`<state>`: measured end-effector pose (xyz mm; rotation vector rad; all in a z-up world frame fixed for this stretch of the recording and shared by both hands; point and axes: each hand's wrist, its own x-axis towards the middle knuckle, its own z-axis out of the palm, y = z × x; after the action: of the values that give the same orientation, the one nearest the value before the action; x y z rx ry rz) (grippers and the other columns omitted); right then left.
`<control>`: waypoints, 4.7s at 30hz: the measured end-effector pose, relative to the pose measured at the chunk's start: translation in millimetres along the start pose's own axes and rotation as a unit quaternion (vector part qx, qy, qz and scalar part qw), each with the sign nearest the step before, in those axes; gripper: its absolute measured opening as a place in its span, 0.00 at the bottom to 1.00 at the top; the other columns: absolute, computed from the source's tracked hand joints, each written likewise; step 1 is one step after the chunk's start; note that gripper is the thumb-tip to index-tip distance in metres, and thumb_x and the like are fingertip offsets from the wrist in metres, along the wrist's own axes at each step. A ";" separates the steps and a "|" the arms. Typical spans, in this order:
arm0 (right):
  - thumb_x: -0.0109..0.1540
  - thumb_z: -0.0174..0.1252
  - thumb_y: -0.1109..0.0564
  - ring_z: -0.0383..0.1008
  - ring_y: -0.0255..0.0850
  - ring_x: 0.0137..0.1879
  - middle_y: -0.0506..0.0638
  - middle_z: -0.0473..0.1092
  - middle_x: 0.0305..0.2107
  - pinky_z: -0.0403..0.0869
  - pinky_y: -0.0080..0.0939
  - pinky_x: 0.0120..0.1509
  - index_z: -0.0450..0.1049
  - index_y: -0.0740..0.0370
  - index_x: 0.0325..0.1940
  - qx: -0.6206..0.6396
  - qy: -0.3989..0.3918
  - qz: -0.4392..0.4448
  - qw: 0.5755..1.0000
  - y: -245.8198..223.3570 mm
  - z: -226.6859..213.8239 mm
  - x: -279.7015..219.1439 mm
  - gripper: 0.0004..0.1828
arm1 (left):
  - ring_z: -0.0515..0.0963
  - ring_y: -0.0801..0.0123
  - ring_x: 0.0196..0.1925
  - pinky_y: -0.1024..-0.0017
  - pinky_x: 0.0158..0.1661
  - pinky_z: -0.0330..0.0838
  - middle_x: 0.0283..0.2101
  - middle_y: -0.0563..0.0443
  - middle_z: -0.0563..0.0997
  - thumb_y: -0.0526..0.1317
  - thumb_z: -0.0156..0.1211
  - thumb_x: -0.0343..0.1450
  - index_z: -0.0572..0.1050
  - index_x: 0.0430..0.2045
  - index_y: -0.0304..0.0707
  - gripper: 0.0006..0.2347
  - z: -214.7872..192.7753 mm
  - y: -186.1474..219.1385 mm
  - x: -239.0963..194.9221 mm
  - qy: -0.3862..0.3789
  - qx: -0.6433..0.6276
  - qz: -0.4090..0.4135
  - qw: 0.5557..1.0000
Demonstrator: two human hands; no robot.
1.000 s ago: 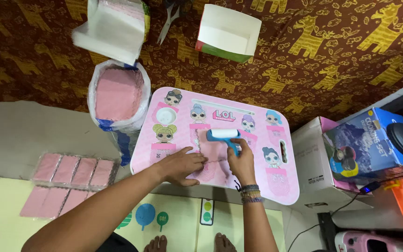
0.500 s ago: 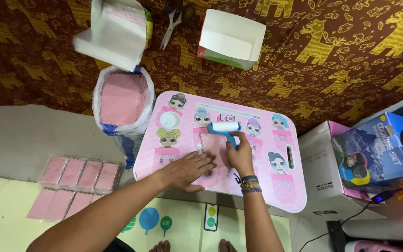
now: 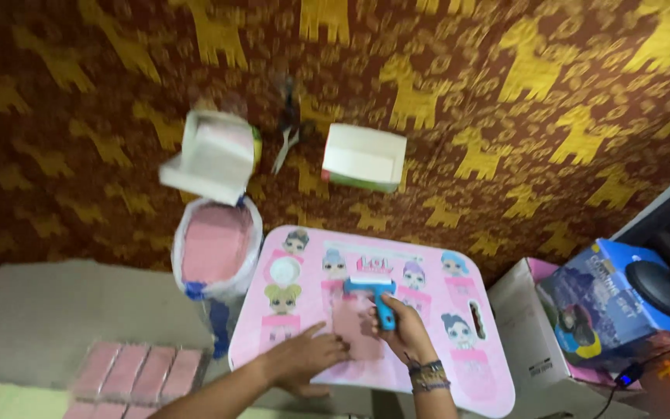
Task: The person cleans a rectangular piece of grey fabric using a lint roller on a small pink table, then picks up and folds the fabric by hand.
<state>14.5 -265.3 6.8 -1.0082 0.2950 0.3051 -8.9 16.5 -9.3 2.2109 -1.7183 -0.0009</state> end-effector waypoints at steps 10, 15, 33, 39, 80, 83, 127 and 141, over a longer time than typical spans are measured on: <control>0.69 0.52 0.44 0.72 0.40 0.29 0.52 0.73 0.30 0.73 0.42 0.34 0.71 0.63 0.45 0.022 0.070 -0.192 0.979 -102.4 21.4 -12.1 0.18 | 0.58 0.46 0.76 0.40 0.70 0.48 0.73 0.35 0.62 0.51 0.67 0.70 0.64 0.66 0.32 0.32 20.4 -20.8 1.4 -0.030 -0.014 -0.029 0.999; 0.67 0.53 0.51 0.75 0.39 0.33 0.53 0.75 0.33 0.78 0.43 0.37 0.69 0.62 0.52 -0.111 0.008 -0.346 0.932 -156.7 121.8 -57.4 0.14 | 0.60 0.54 0.79 0.42 0.70 0.50 0.77 0.41 0.63 0.37 0.49 0.78 0.67 0.68 0.40 0.20 60.4 -56.4 -0.4 0.010 0.095 -0.010 0.995; 0.70 0.43 0.39 0.76 0.41 0.29 0.54 0.75 0.29 0.75 0.40 0.30 0.70 0.66 0.54 -0.153 -0.079 -0.180 0.968 -144.9 166.7 2.3 0.27 | 0.59 0.48 0.75 0.39 0.69 0.45 0.71 0.36 0.64 0.49 0.70 0.61 0.64 0.65 0.33 0.37 24.2 -34.2 2.8 -0.054 0.002 -0.068 0.996; 0.71 0.46 0.42 0.77 0.44 0.34 0.56 0.77 0.32 0.76 0.43 0.35 0.71 0.69 0.56 -0.347 -0.081 -0.183 0.916 -87.3 73.0 24.5 0.26 | 0.59 0.45 0.74 0.39 0.69 0.43 0.69 0.33 0.65 0.56 0.71 0.62 0.65 0.64 0.31 0.39 17.1 -24.3 1.1 -0.022 -0.009 -0.064 0.998; 0.64 0.62 0.53 0.68 0.42 0.34 0.52 0.73 0.28 0.68 0.44 0.39 0.80 0.65 0.36 -0.586 0.003 -0.238 0.774 24.9 -18.5 -56.8 0.12 | 0.83 0.63 0.34 0.64 0.45 0.73 0.31 0.49 0.82 0.42 0.69 0.63 0.71 0.60 0.39 0.28 18.6 3.2 27.9 0.174 -0.225 -0.318 0.904; 0.63 0.63 0.51 0.67 0.41 0.29 0.52 0.70 0.23 0.67 0.44 0.36 0.79 0.67 0.33 -0.587 0.052 -0.219 0.778 27.7 -16.2 -52.2 0.14 | 0.83 0.64 0.30 0.66 0.41 0.76 0.28 0.50 0.82 0.42 0.69 0.63 0.71 0.59 0.37 0.27 14.9 3.5 32.5 0.182 -0.248 -0.350 0.885; 0.58 0.66 0.51 0.66 0.48 0.55 0.52 0.68 0.44 0.55 0.58 0.63 0.79 0.53 0.44 -0.721 -0.008 -0.390 0.573 15.3 -4.7 -60.1 0.12 | 0.65 0.53 0.65 0.51 0.61 0.55 0.61 0.43 0.70 0.53 0.71 0.61 0.70 0.57 0.35 0.33 13.9 -2.2 29.5 0.177 -0.054 -0.354 0.917; 0.57 0.66 0.47 0.67 0.49 0.58 0.52 0.70 0.47 0.56 0.63 0.66 0.77 0.60 0.50 -0.755 0.047 -0.376 0.535 37.0 26.6 -34.2 0.22 | 0.44 0.43 0.76 0.34 0.66 0.39 0.73 0.33 0.51 0.58 0.73 0.58 0.66 0.60 0.34 0.39 23.6 11.6 37.8 0.127 -0.077 -0.431 0.890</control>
<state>-28.4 -228.0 4.3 -2.7723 -0.5033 -0.4615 -14.5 -27.8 -20.7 2.5104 -0.4830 -0.0568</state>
